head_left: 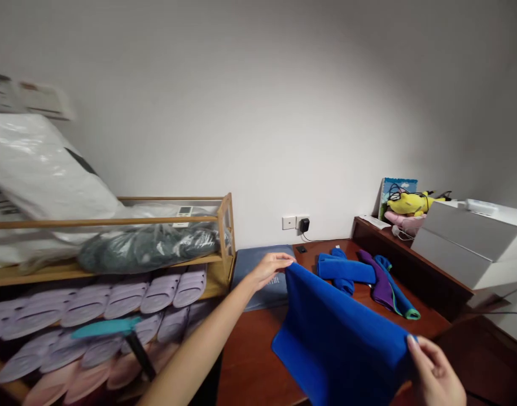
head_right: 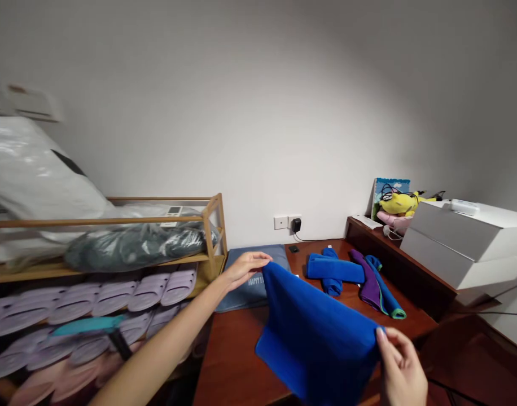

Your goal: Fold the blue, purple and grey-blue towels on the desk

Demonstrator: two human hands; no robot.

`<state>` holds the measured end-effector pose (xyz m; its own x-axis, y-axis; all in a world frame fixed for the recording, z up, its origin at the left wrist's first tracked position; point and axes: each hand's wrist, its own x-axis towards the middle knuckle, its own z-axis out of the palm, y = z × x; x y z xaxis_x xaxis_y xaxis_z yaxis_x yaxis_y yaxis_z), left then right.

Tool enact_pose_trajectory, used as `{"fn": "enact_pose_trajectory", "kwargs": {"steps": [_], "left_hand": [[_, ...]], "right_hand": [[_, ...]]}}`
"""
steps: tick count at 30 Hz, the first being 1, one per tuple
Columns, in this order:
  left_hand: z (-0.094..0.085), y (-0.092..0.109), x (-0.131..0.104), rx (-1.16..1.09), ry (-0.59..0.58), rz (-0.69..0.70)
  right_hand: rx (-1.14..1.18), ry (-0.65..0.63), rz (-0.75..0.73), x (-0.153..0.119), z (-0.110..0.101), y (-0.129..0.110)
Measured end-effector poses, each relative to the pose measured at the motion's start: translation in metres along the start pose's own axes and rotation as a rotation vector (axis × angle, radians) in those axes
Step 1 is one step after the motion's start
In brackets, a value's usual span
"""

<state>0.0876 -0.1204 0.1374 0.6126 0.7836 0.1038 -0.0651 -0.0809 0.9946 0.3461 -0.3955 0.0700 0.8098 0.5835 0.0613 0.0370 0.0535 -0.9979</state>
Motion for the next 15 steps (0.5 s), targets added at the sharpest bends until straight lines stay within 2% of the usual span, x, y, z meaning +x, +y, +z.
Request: {"fn": "enact_pose_trajectory", "kwargs": {"steps": [2,5,10,15], "left_hand": [[-0.007,0.019,-0.027,-0.012,0.007,0.013],[-0.016,0.04,-0.063,0.001,0.052,0.038],[-0.029,0.063,-0.105,0.082,0.166,0.093],[-0.041,0.081,-0.132,0.165,0.236,0.132]], "right_hand": [[0.016,0.005,-0.054,0.01,0.005,-0.026],[-0.05,-0.065,-0.19,0.023,0.016,-0.055],[-0.067,-0.215,-0.28,0.042,0.037,-0.077],[-0.033,-0.392,-0.296,0.044,0.052,-0.097]]}}
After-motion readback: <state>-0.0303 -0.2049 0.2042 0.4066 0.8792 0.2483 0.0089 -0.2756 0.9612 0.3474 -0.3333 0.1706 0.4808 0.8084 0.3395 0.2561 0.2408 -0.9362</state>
